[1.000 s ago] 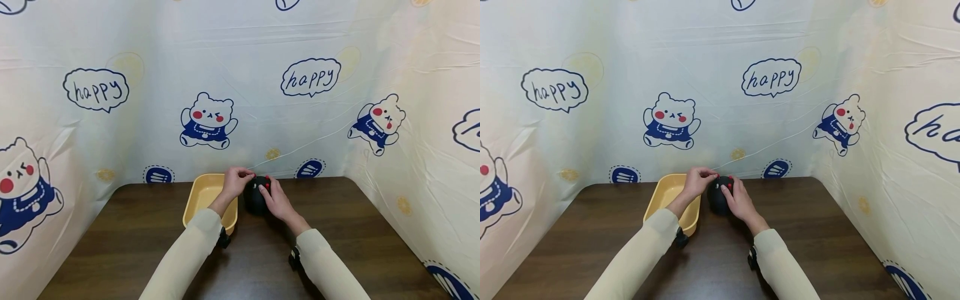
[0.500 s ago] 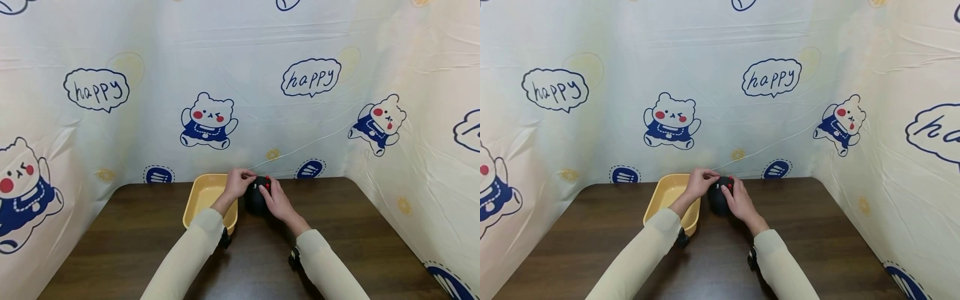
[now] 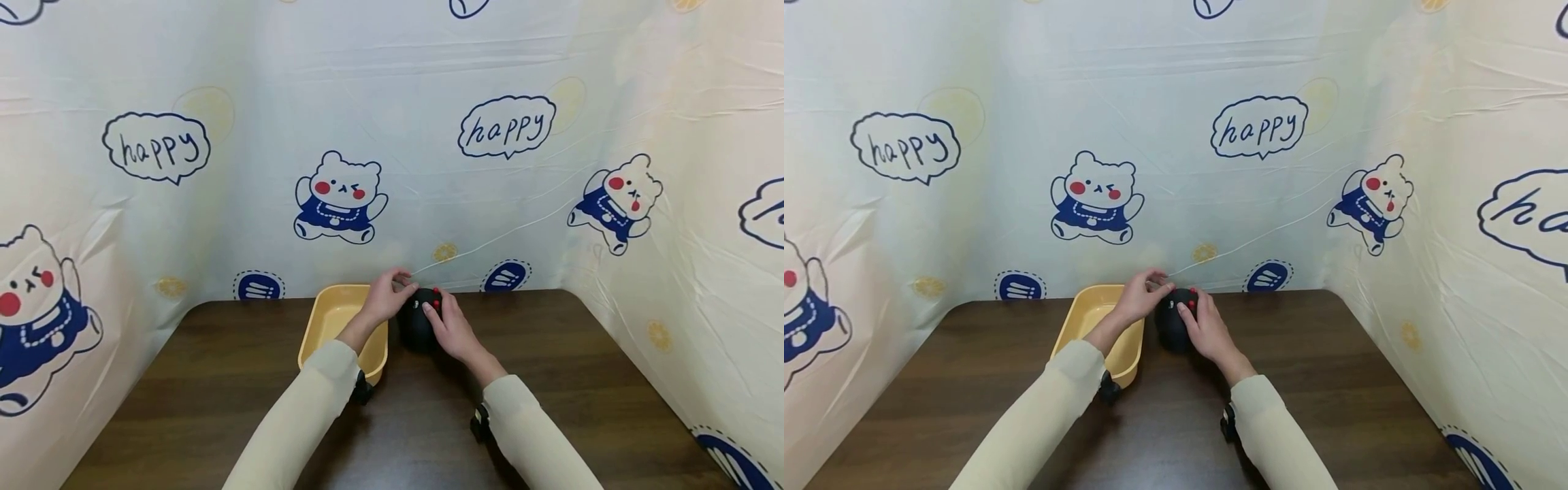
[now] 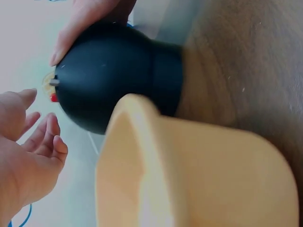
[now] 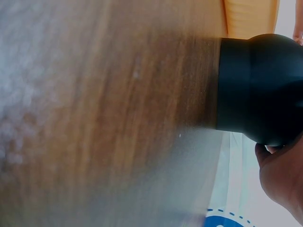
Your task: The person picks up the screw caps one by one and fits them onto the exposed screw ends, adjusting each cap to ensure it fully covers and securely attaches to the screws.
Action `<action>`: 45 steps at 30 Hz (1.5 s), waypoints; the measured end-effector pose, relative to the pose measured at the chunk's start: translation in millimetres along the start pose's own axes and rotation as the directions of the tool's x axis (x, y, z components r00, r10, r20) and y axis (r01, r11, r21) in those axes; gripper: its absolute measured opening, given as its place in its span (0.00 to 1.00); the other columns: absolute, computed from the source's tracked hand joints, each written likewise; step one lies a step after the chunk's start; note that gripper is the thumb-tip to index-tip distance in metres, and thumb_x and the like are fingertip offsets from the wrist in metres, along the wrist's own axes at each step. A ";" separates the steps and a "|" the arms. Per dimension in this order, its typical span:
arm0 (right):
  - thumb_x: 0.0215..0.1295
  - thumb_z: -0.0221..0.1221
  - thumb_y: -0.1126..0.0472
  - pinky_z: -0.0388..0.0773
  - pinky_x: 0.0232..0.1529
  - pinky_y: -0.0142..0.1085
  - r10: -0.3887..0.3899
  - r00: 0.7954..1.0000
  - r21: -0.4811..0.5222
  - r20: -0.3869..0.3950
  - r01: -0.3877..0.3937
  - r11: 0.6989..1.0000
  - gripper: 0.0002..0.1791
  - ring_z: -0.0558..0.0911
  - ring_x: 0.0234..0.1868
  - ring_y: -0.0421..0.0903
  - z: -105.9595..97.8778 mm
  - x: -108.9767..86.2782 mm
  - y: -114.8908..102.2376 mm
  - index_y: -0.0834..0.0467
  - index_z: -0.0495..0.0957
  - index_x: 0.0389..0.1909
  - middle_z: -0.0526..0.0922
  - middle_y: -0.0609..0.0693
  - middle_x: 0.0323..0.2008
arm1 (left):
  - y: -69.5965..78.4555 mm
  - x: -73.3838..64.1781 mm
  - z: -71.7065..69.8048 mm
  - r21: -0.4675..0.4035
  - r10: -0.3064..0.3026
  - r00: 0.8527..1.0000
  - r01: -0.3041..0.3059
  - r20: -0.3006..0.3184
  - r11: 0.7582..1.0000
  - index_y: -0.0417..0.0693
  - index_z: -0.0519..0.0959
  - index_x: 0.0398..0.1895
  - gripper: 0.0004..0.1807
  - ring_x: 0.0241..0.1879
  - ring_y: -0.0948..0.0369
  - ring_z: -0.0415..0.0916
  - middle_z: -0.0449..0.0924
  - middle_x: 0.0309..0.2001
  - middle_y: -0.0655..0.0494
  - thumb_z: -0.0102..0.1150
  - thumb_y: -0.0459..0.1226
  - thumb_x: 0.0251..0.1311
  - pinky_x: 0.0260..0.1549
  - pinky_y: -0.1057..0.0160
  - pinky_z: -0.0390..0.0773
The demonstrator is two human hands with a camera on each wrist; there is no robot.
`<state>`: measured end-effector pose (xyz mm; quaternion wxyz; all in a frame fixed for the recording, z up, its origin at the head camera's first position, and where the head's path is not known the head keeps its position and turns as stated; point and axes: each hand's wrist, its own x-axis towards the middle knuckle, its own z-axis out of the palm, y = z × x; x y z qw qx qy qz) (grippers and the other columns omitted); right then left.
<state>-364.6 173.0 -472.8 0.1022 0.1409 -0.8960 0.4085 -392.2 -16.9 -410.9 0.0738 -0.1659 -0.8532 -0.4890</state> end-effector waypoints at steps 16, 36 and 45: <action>0.80 0.44 0.39 0.64 0.70 0.59 -0.016 1.000 -0.007 -0.009 0.016 1.000 0.38 0.69 0.70 0.61 -1.6 0.4 -0.7 0.62 0.54 0.77 0.63 0.65 0.71 | 3.0 -15.2 -43.2 0.250 -0.020 0.998 0.002 0.068 0.968 0.42 0.80 0.55 0.18 0.47 0.51 0.77 0.82 0.49 0.47 0.59 0.45 0.73 0.47 0.53 0.82; 0.80 0.43 0.38 0.63 0.71 0.58 -0.002 1.000 0.005 0.013 0.002 1.000 0.39 0.68 0.71 0.61 -1.1 -4.1 1.7 0.60 0.53 0.78 0.61 0.63 0.73 | -11.0 -40.6 -71.2 0.433 -0.073 0.995 0.039 0.061 0.901 0.37 0.80 0.53 0.17 0.49 0.48 0.77 0.81 0.50 0.41 0.60 0.41 0.71 0.50 0.49 0.79; 0.80 0.43 0.38 0.65 0.70 0.58 -0.016 1.000 -0.001 0.000 0.016 1.000 0.38 0.69 0.69 0.61 -0.6 -2.8 0.5 0.60 0.54 0.77 0.63 0.64 0.71 | -25.4 -50.1 -81.9 0.508 -0.140 0.989 0.103 0.035 0.855 0.35 0.80 0.50 0.16 0.42 0.51 0.77 0.82 0.44 0.42 0.63 0.40 0.69 0.42 0.52 0.80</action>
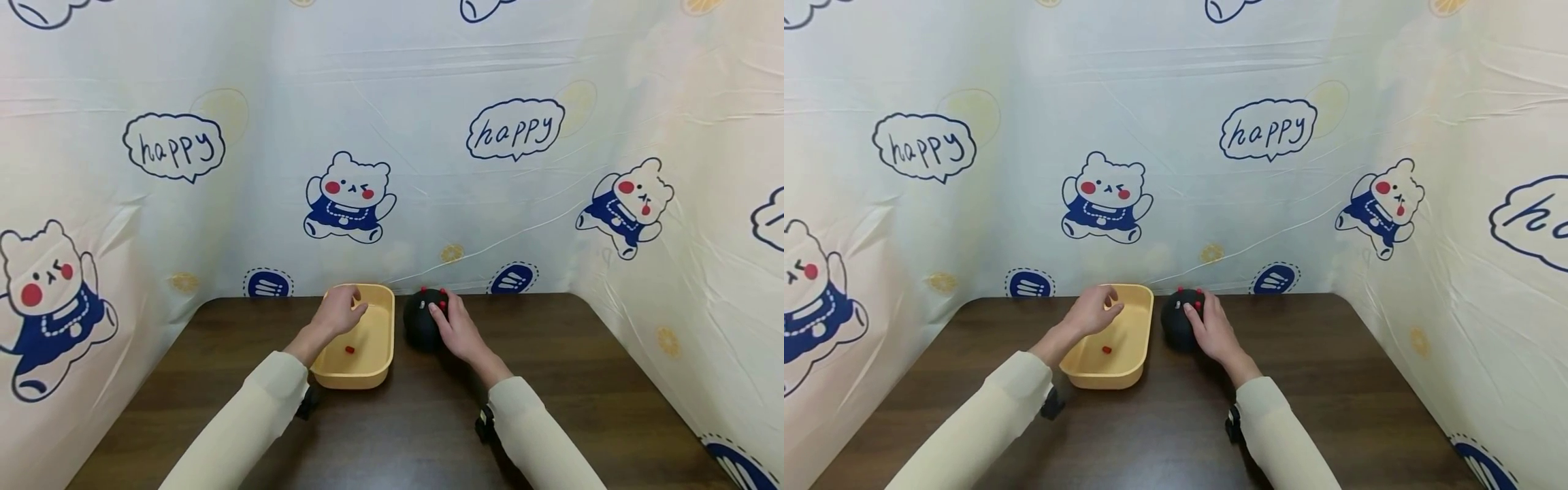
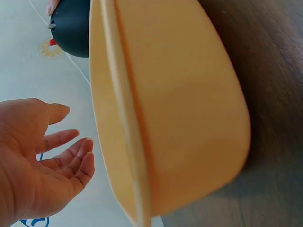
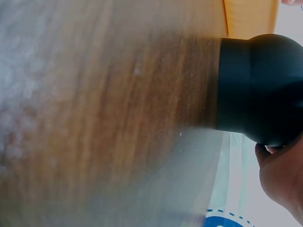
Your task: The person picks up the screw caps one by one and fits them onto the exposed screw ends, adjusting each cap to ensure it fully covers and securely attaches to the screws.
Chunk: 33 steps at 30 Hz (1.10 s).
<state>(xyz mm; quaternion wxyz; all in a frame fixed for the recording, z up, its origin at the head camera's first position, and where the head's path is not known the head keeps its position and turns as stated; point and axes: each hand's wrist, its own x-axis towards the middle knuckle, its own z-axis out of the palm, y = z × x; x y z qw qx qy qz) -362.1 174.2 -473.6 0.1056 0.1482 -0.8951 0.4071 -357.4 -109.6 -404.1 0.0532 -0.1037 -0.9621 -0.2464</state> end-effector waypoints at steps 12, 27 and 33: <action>0.80 0.43 0.37 0.62 0.71 0.59 -0.004 1.000 -0.001 -0.001 0.004 1.000 0.40 0.67 0.71 0.61 -1.5 2.7 -0.6 0.62 0.53 0.78 0.62 0.64 0.72 | -13.1 -14.1 -2.5 0.047 -0.084 0.992 0.079 0.092 0.996 0.34 0.80 0.50 0.16 0.37 0.54 0.76 0.81 0.43 0.44 0.61 0.40 0.70 0.37 0.56 0.80; 0.79 0.43 0.36 0.62 0.72 0.59 0.027 0.999 0.010 0.021 -0.027 1.000 0.40 0.67 0.71 0.61 0.2 -0.3 -0.2 0.59 0.52 0.78 0.61 0.62 0.73 | -19.8 -26.4 7.2 0.069 -0.060 0.981 0.048 0.184 0.996 0.36 0.81 0.38 0.11 0.29 0.57 0.73 0.79 0.33 0.48 0.61 0.38 0.69 0.28 0.62 0.73; 0.79 0.43 0.36 0.62 0.72 0.59 0.034 0.999 0.011 0.011 -0.034 0.999 0.39 0.68 0.71 0.60 0.7 -0.4 -0.9 0.58 0.53 0.77 0.61 0.61 0.72 | -17.9 -29.3 12.2 0.069 -0.172 0.941 0.158 0.290 0.985 0.43 0.81 0.28 0.12 0.26 0.58 0.72 0.78 0.26 0.52 0.61 0.39 0.69 0.24 0.66 0.68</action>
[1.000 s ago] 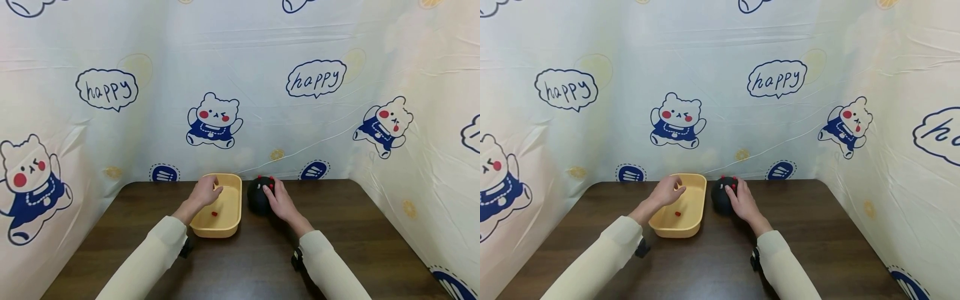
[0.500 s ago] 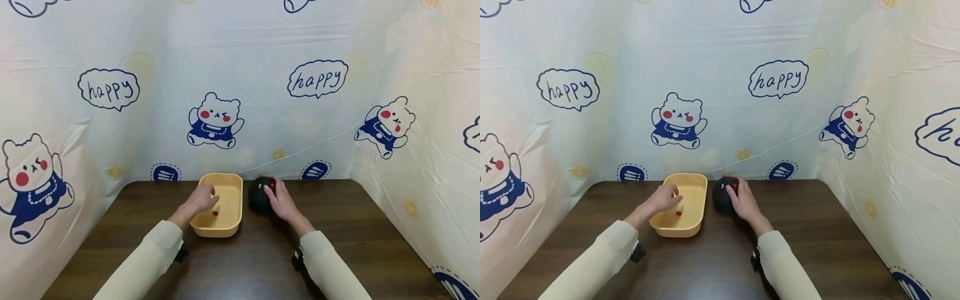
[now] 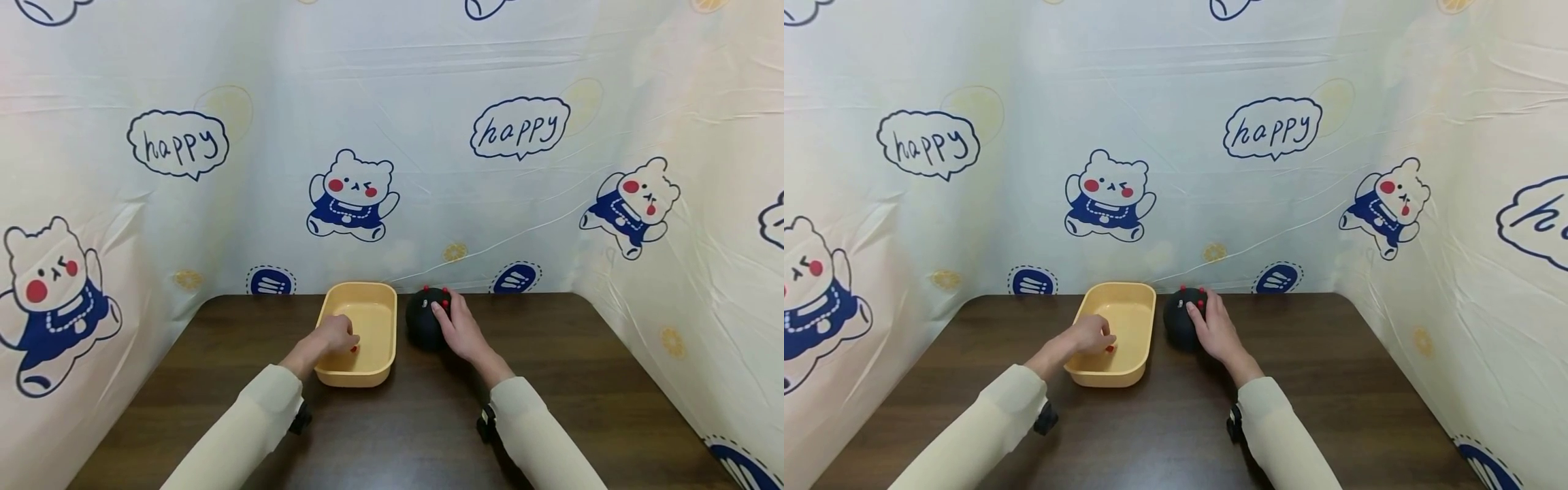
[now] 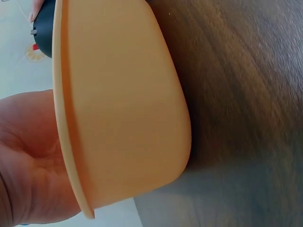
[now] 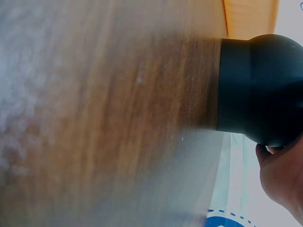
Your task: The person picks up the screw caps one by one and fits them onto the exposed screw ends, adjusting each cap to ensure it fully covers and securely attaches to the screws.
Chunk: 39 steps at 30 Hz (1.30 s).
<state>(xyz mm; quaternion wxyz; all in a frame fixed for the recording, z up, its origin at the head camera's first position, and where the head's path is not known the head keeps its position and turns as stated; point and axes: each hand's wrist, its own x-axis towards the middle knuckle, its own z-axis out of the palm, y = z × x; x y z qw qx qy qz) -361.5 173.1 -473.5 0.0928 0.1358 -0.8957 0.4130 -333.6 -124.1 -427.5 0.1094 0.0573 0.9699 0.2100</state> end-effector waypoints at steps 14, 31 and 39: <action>0.79 0.43 0.36 0.62 0.72 0.59 -0.005 1.000 0.005 0.001 0.005 1.000 0.39 0.68 0.70 0.61 -1.0 1.1 0.4 0.58 0.53 0.77 0.62 0.62 0.72 | 3.5 6.6 6.9 -0.052 -0.038 0.998 0.040 0.046 0.998 0.42 0.84 0.27 0.12 0.22 0.60 0.68 0.75 0.22 0.53 0.57 0.37 0.67 0.22 0.67 0.66; 0.79 0.44 0.37 0.63 0.71 0.59 -0.014 1.000 0.000 -0.011 0.014 1.000 0.38 0.68 0.70 0.60 -0.9 0.7 0.3 0.58 0.54 0.77 0.63 0.62 0.72 | 1.6 14.2 13.8 -0.090 -0.067 0.998 0.067 0.000 0.994 0.42 0.85 0.28 0.08 0.23 0.61 0.72 0.79 0.25 0.52 0.63 0.34 0.64 0.22 0.69 0.69; 0.79 0.43 0.35 0.63 0.72 0.58 -0.004 1.000 -0.002 -0.004 0.004 1.000 0.39 0.68 0.71 0.60 -1.4 0.4 0.8 0.57 0.53 0.77 0.62 0.61 0.72 | 2.2 16.3 17.0 -0.125 -0.070 0.997 0.068 -0.012 0.990 0.41 0.86 0.23 0.08 0.19 0.63 0.71 0.80 0.19 0.53 0.67 0.33 0.59 0.18 0.70 0.68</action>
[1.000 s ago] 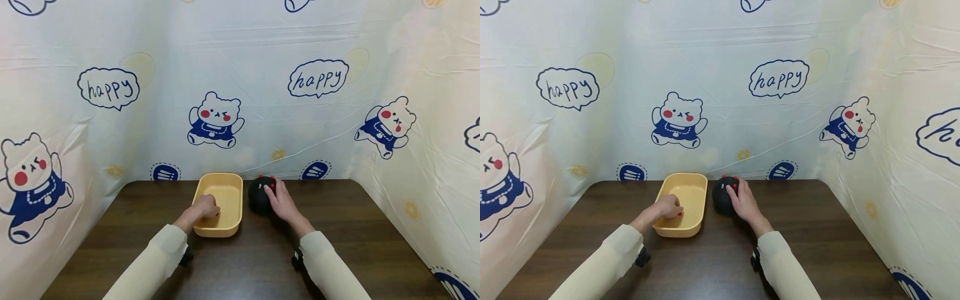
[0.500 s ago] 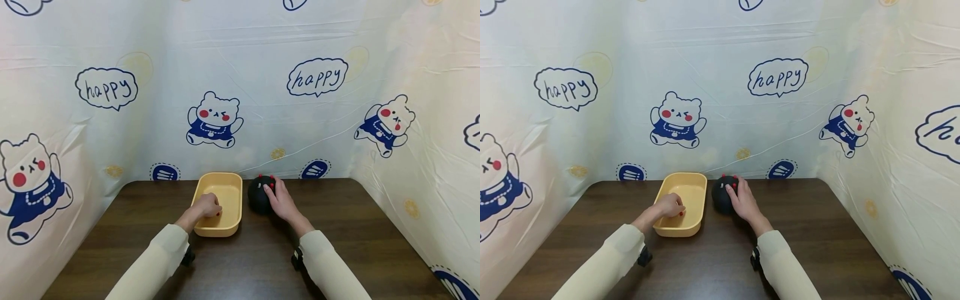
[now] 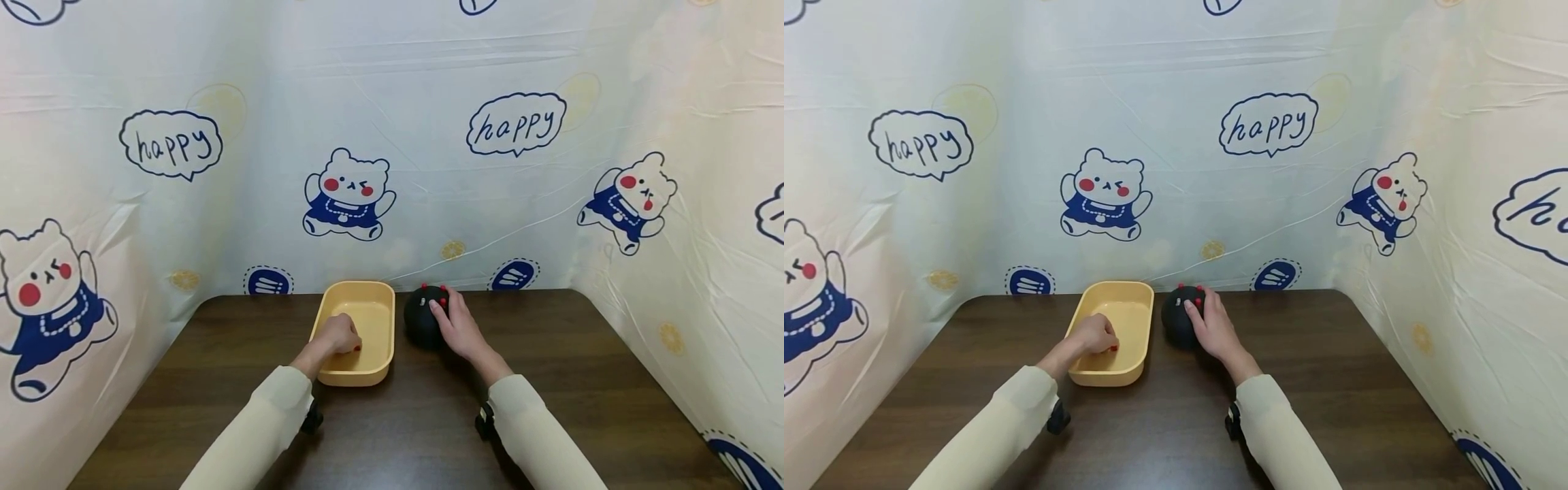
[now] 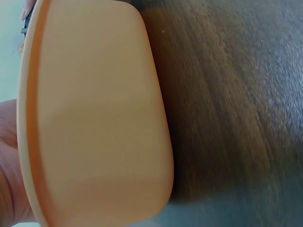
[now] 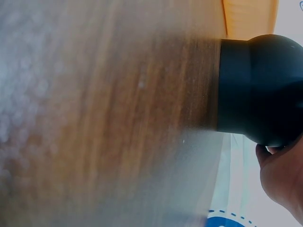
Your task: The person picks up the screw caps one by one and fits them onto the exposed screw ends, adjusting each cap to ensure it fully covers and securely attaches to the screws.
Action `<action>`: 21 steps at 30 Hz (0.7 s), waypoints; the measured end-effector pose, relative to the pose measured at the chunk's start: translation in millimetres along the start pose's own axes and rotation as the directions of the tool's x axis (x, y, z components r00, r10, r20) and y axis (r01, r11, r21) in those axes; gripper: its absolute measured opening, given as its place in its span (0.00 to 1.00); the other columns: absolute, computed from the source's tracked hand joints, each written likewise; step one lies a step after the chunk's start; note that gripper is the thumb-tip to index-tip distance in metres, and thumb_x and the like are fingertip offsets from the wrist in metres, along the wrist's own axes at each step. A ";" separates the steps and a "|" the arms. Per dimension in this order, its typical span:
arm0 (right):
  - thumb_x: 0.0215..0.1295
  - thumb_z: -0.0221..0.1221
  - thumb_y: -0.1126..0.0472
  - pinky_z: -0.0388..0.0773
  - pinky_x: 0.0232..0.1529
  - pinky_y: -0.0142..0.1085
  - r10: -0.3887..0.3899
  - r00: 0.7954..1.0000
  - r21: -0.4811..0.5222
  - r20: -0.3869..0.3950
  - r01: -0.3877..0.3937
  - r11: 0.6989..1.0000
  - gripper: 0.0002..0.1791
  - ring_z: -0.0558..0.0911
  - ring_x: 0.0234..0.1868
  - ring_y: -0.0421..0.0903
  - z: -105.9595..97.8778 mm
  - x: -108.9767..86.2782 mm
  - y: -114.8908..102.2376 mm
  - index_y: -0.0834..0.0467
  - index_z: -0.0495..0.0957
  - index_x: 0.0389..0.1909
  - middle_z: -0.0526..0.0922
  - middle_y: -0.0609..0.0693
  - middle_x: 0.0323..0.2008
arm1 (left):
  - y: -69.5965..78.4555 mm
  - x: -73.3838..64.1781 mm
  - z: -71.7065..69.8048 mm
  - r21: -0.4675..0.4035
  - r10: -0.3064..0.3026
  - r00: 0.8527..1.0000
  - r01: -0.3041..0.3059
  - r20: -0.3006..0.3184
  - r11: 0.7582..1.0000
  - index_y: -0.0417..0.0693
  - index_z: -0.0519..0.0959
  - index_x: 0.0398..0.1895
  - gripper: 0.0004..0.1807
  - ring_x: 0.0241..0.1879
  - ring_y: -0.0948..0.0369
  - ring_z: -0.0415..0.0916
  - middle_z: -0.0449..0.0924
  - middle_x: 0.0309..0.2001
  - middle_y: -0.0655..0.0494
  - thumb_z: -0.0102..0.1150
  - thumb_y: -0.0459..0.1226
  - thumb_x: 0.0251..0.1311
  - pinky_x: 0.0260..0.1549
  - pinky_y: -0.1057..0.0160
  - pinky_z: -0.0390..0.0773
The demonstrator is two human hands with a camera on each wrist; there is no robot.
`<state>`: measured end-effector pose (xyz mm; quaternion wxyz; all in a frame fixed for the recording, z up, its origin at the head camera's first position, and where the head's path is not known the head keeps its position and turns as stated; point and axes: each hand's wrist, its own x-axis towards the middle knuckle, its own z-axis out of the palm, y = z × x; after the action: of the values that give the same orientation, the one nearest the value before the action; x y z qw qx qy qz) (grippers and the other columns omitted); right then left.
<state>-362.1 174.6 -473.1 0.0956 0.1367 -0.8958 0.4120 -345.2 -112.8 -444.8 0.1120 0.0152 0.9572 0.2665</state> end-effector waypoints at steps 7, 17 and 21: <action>0.78 0.42 0.34 0.63 0.71 0.60 0.005 1.000 0.004 0.011 -0.005 1.000 0.40 0.68 0.70 0.60 0.5 1.1 1.9 0.57 0.52 0.78 0.61 0.61 0.73 | 3.1 -3.1 1.4 -0.069 0.039 0.999 -0.039 0.002 0.997 0.41 0.88 0.23 0.09 0.19 0.61 0.75 0.85 0.22 0.51 0.65 0.32 0.61 0.20 0.68 0.73; 0.79 0.44 0.35 0.63 0.71 0.59 -0.004 1.000 -0.002 -0.002 0.004 1.000 0.40 0.68 0.70 0.60 1.2 1.6 1.9 0.57 0.52 0.78 0.62 0.62 0.73 | 5.6 -5.9 3.8 -0.250 0.088 0.995 -0.075 0.038 0.965 0.36 0.87 0.31 0.09 0.27 0.55 0.84 0.88 0.28 0.46 0.59 0.30 0.65 0.32 0.57 0.85; 0.80 0.45 0.38 0.64 0.71 0.58 -0.024 1.000 0.004 -0.018 0.024 1.000 0.39 0.68 0.71 0.61 1.9 1.0 1.6 0.59 0.53 0.78 0.63 0.63 0.72 | 9.4 -7.0 3.3 -0.290 0.112 0.993 -0.101 0.022 0.952 0.35 0.86 0.33 0.07 0.27 0.56 0.83 0.87 0.28 0.44 0.60 0.30 0.65 0.30 0.60 0.83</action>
<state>-363.7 174.0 -475.1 0.1083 0.1437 -0.8924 0.4138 -338.0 -103.7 -441.2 0.1169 0.0553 0.9036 0.4084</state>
